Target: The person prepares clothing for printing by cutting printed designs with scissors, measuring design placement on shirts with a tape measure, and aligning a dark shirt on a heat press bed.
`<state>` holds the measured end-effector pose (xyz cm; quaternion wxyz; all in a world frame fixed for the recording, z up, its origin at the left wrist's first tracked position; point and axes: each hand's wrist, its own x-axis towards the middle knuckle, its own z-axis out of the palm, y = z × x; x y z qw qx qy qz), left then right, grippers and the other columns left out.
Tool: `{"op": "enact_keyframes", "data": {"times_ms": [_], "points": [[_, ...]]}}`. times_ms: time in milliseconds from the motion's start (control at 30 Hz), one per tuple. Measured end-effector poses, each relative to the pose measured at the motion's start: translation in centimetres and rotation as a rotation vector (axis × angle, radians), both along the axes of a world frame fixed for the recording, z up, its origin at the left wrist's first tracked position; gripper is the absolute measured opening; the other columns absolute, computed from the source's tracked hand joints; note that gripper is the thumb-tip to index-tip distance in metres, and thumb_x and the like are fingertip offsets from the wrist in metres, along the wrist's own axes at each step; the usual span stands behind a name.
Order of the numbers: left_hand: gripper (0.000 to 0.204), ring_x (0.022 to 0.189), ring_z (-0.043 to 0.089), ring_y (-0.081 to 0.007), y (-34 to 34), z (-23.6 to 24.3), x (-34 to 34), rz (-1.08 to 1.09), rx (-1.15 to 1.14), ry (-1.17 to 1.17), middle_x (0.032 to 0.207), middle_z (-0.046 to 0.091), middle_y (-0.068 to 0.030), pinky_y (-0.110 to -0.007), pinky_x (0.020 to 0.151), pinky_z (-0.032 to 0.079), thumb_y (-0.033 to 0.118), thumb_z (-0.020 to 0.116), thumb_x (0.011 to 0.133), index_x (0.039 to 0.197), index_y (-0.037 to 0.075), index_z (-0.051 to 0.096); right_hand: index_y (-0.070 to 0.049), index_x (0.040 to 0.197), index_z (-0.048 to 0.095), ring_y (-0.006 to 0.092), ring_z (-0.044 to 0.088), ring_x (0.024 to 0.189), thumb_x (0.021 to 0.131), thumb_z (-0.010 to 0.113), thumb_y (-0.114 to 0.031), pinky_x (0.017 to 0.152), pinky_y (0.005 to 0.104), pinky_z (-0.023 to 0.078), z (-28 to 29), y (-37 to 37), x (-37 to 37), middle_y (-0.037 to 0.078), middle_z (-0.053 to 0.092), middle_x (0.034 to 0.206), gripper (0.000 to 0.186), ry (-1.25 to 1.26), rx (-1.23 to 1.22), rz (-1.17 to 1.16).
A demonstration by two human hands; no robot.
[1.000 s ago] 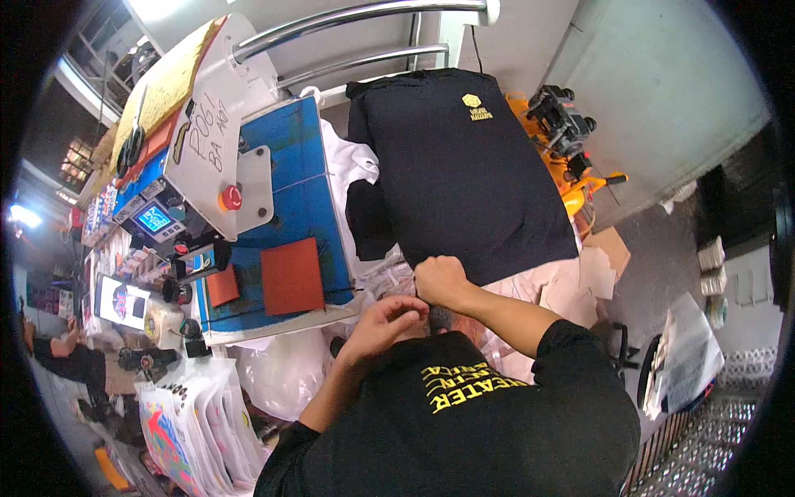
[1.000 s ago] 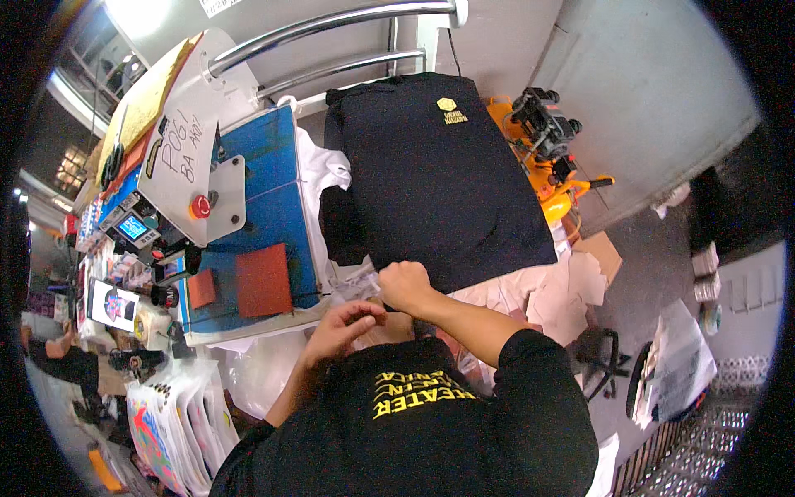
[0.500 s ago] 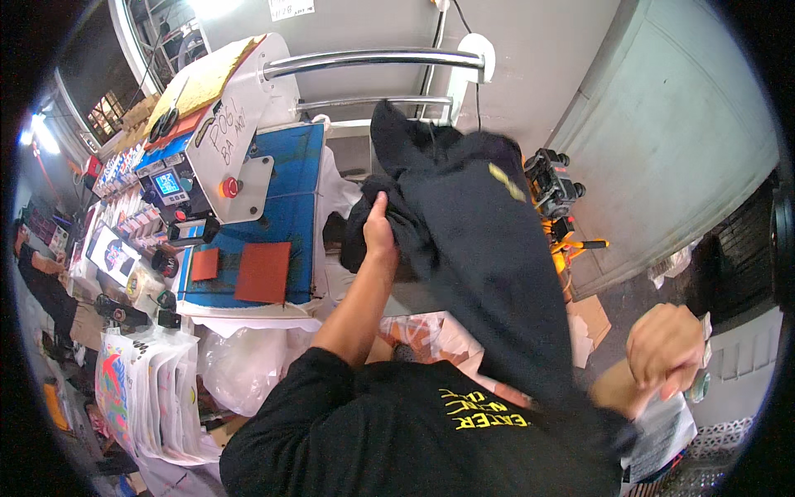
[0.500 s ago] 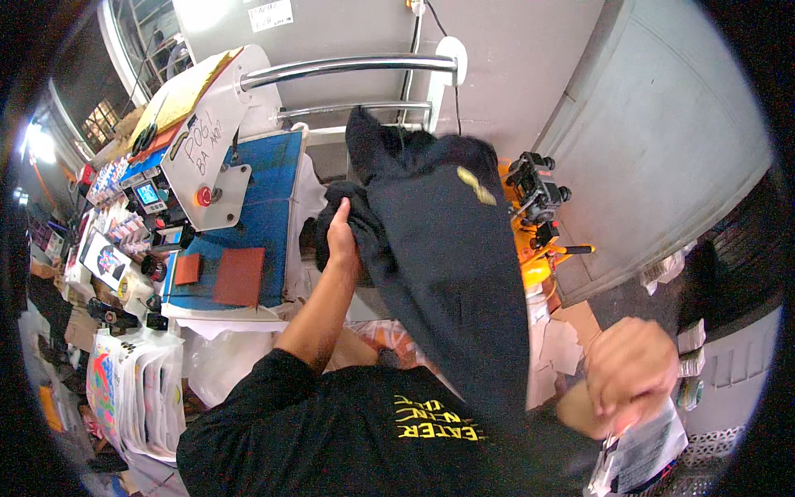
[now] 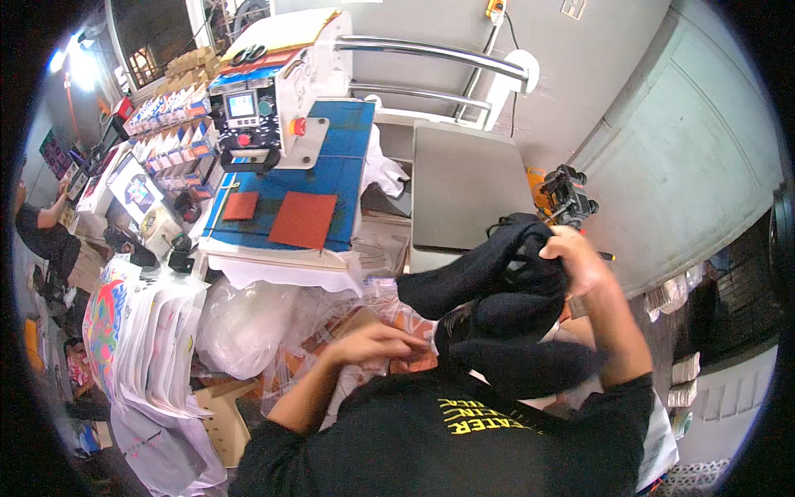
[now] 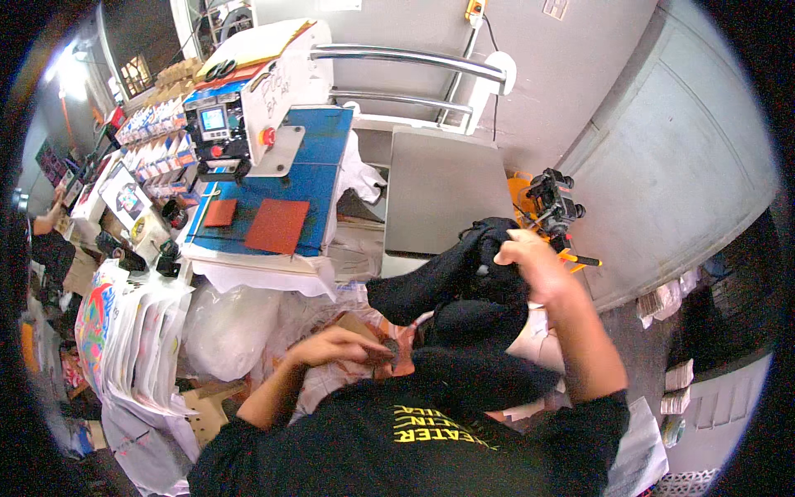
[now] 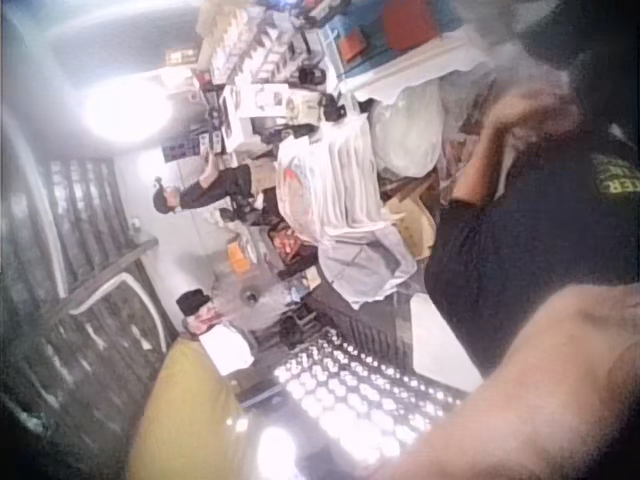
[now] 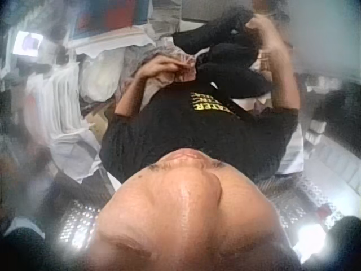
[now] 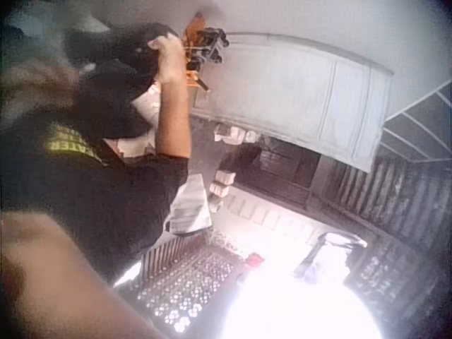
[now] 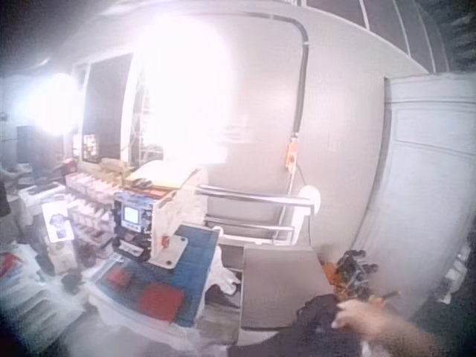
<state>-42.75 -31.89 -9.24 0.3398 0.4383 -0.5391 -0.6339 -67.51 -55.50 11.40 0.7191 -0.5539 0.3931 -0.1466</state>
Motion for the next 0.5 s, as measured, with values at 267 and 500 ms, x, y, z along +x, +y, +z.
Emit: {"op": "enact_keyframes", "data": {"times_ms": [267,500], "points": [[0.036,0.109,0.062,-0.0413,-1.8,-9.5,4.0,0.503,-0.182,-0.614,0.119,0.065,-0.0243,-0.045,0.095,0.049,0.025,0.061,0.09,0.118,0.002,0.065,-0.006,0.064,0.046,0.0364,0.06,0.052,0.084,0.072,-0.03,0.051,0.0444,0.049,13.5,14.1,4.9,0.015,0.053,0.054,0.04,0.071,-0.911,1.618],[0.055,0.124,0.053,-0.0402,-3.9,-4.0,-0.3,0.689,-0.825,-0.632,0.129,0.057,-0.026,-0.045,0.105,0.042,0.032,0.071,0.084,0.129,0.002,0.057,-0.003,0.071,0.055,0.0415,0.059,0.062,0.057,0.065,-0.01,0.053,0.0479,0.045,17.1,18.7,1.4,0.018,0.055,0.064,0.018,0.49,-1.634,1.025]]}}
